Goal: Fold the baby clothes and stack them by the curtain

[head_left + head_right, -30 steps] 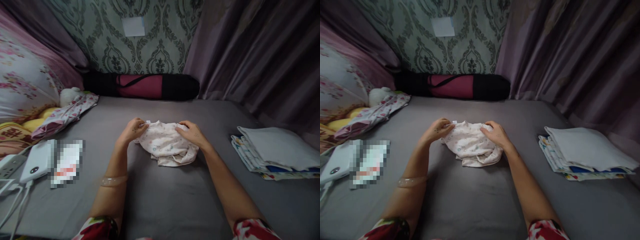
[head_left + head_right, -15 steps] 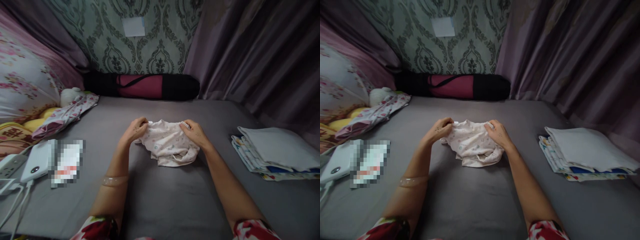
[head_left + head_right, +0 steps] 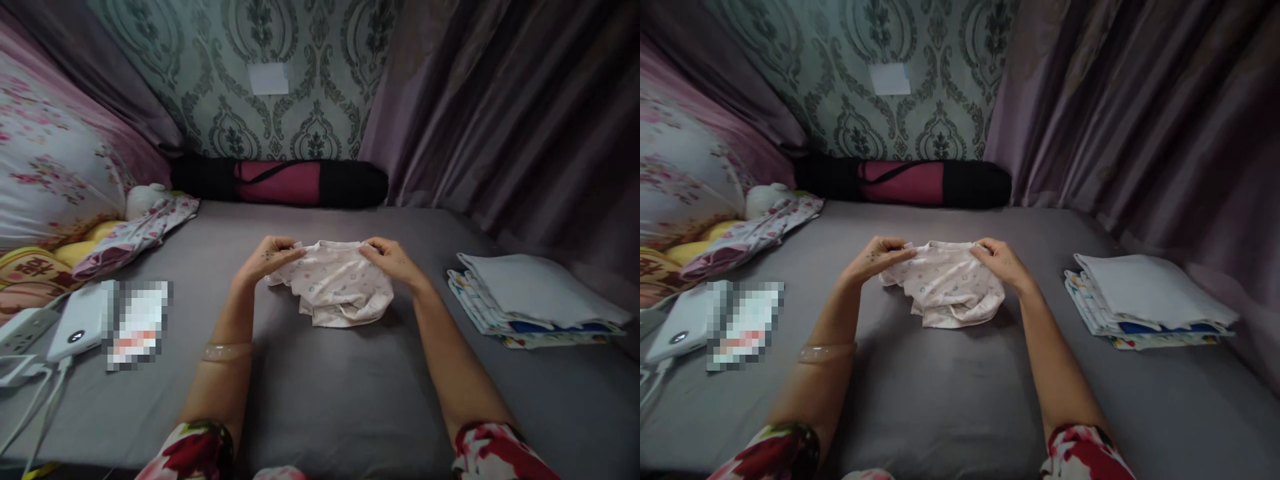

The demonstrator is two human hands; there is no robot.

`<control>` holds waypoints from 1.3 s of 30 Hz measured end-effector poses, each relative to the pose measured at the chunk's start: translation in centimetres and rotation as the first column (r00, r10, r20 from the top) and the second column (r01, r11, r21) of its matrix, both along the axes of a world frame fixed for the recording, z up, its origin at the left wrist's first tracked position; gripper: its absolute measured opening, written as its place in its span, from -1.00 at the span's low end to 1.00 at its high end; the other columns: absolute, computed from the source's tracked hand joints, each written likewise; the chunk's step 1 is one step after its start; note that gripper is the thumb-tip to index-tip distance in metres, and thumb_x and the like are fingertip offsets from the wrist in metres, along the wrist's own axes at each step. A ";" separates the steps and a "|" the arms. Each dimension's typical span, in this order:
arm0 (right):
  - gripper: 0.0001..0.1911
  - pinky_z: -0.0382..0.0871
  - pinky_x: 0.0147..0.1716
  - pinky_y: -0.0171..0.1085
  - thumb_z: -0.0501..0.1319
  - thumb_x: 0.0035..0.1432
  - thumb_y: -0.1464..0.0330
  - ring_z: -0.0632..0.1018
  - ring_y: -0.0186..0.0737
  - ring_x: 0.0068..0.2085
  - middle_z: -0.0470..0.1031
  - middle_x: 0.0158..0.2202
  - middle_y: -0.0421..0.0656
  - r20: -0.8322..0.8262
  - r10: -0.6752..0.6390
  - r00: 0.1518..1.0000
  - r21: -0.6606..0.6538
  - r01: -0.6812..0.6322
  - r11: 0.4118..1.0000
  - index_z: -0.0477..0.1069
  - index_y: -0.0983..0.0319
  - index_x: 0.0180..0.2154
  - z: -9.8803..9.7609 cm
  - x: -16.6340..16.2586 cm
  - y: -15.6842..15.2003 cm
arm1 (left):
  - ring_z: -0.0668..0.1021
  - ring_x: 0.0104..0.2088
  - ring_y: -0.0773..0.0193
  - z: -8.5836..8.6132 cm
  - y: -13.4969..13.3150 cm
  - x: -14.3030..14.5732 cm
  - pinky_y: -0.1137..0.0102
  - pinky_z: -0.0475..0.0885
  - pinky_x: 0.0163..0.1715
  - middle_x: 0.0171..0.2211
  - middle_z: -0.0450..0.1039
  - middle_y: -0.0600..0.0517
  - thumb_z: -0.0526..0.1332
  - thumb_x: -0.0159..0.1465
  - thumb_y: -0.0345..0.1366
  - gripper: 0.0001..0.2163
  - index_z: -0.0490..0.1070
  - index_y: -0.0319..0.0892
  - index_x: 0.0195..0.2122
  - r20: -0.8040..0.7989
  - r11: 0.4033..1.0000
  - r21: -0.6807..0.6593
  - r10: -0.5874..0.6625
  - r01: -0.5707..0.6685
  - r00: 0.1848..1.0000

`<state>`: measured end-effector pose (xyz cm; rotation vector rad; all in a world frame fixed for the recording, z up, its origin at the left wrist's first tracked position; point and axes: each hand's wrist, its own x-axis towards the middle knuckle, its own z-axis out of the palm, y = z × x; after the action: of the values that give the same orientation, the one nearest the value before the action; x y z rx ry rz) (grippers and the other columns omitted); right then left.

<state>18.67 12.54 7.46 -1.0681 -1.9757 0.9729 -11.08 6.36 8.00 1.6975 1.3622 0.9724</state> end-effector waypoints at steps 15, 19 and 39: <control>-0.64 0.40 -0.38 -0.27 0.26 0.05 0.03 0.52 -0.20 -0.35 0.56 -0.42 -0.19 0.181 0.144 0.973 0.078 -0.161 0.984 0.58 0.17 -0.31 5.9 1.2 0.4 | 0.38 -0.53 0.38 7.4 -1.3 -3.8 0.49 0.23 -0.55 -0.53 0.41 0.08 0.30 0.10 -0.03 -0.72 0.53 -0.18 -0.41 -0.240 0.992 0.061 -0.095 0.113 0.966; -0.66 0.42 -0.35 -0.23 0.32 0.03 0.05 0.53 -0.19 -0.34 0.54 -0.45 -0.19 0.144 0.116 0.983 0.163 -0.139 0.977 0.57 0.17 -0.28 11.3 1.1 -0.6 | 0.41 -0.46 0.35 11.1 -2.3 -3.7 0.45 0.30 -0.46 -0.50 0.42 0.07 0.29 0.15 -0.08 -0.74 0.54 -0.20 -0.37 -0.244 0.933 0.351 0.173 -0.079 0.954; -0.75 0.37 -0.23 -0.14 0.26 0.16 0.10 0.54 -0.08 -0.21 0.56 -0.35 -0.15 -0.032 -0.355 0.934 0.648 0.290 0.704 0.54 0.11 -0.26 13.9 0.1 1.0 | 0.42 -0.17 0.19 13.0 -0.1 -2.6 0.19 0.21 0.02 -0.37 0.47 0.01 0.22 0.20 -0.16 -0.80 0.51 -0.19 -0.33 -0.161 0.620 0.712 0.603 -0.331 0.781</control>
<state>18.73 13.54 21.36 -1.0042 -1.8815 0.0139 -13.72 6.23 20.98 2.1704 1.9734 1.6385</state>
